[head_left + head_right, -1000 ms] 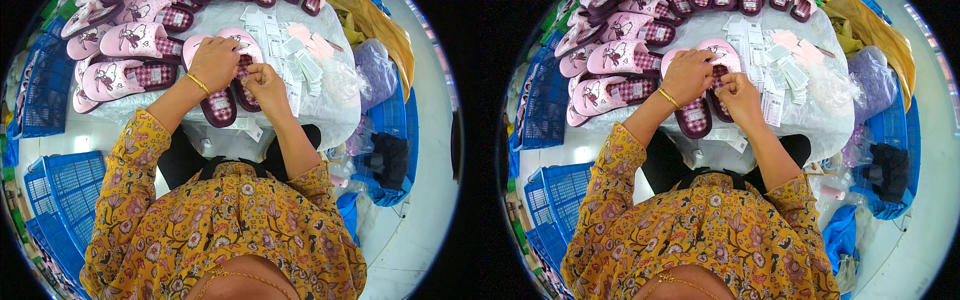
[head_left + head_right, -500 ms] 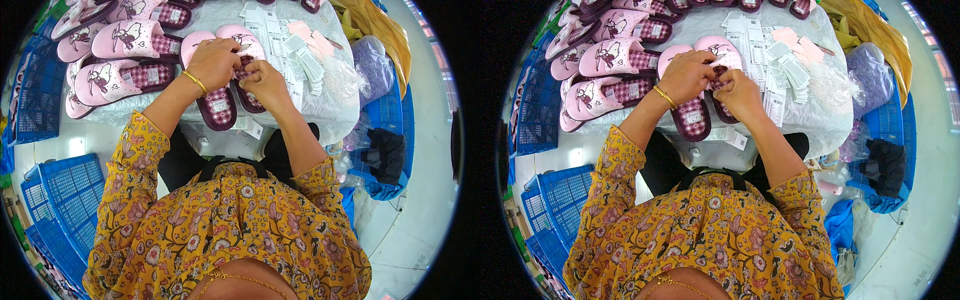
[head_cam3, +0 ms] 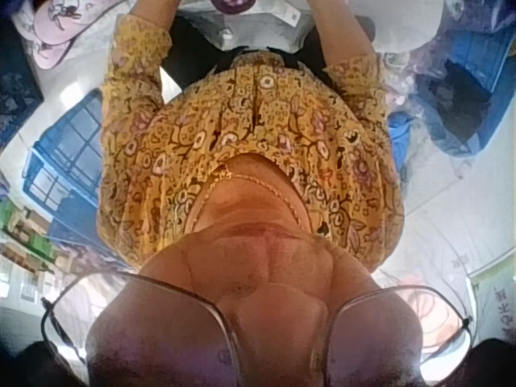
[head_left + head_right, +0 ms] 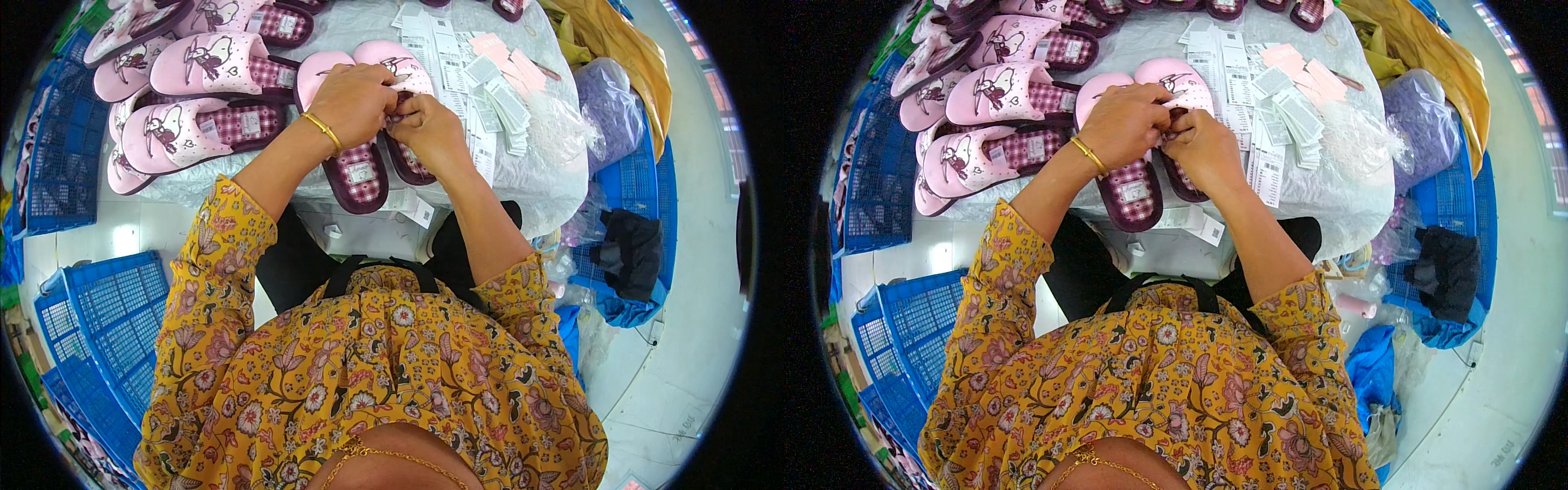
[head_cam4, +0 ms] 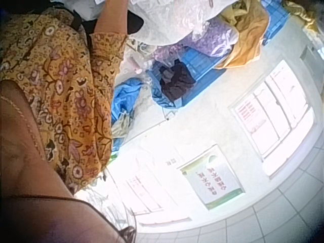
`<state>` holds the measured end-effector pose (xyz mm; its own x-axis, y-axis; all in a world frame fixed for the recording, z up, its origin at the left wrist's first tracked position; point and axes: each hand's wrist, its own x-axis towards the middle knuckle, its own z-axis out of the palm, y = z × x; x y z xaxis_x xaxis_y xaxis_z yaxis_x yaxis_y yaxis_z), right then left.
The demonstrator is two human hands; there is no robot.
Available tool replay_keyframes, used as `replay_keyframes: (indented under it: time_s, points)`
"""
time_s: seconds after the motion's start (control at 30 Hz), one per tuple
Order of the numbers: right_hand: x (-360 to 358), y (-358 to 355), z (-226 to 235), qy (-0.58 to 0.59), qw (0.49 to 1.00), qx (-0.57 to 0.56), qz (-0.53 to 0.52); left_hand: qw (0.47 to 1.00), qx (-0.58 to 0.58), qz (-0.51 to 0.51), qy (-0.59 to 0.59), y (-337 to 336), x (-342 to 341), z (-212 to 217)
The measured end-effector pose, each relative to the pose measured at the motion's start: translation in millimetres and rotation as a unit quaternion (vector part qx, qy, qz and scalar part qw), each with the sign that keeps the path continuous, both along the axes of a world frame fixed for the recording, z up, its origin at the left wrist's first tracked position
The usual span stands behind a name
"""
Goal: The person sits on the floor and repeatedly picks up pairs of pink slippers, attaches small white tags to them, and places them back in a pile. The person handles the slippers and tags by hand throughout the clip.
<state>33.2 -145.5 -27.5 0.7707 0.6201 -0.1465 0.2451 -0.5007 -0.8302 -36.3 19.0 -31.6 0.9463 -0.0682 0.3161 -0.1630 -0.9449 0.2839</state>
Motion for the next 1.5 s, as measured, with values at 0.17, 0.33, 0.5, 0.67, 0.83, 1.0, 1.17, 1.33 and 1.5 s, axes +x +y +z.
replay_keyframes:
  time_s: [0.17,0.33,0.5,0.67,0.83,1.0,1.17,1.33,1.5]
  points:
    - [-0.4,-0.4,-4.0,-0.016,1.000,0.004,-0.008,0.999,0.013,0.005,0.032,-3.0,3.6,5.0]
    - [-0.2,-2.2,-6.5,-0.005,0.999,0.029,-0.015,0.999,0.029,0.019,0.032,-7.6,6.4,9.2]
    - [4.0,-3.5,-8.2,0.067,0.996,0.052,-0.026,0.997,0.056,-0.001,0.045,-7.6,6.0,19.3]
    - [-3.9,-3.5,5.7,0.202,0.965,0.164,-0.028,0.999,-0.029,-0.037,0.019,0.3,6.1,30.2]
    - [-4.9,-9.5,3.5,0.241,0.940,0.240,0.007,0.992,-0.099,-0.062,-0.048,-5.9,-6.0,42.0]
    - [-6.8,-16.9,-0.8,0.265,0.912,0.313,0.004,0.983,-0.072,-0.052,-0.159,-10.7,-21.5,53.5]
    - [-9.2,-25.4,-16.6,0.249,0.889,0.384,-0.020,0.993,-0.009,-0.040,-0.107,2.6,-50.2,52.7]
    - [-24.7,-19.8,-10.0,0.151,0.942,0.300,0.017,0.996,0.019,-0.009,-0.084,8.9,-55.9,22.3]
    - [-37.1,-12.0,-8.1,0.056,0.979,0.197,0.024,0.999,0.039,-0.005,-0.019,12.4,-44.8,11.1]
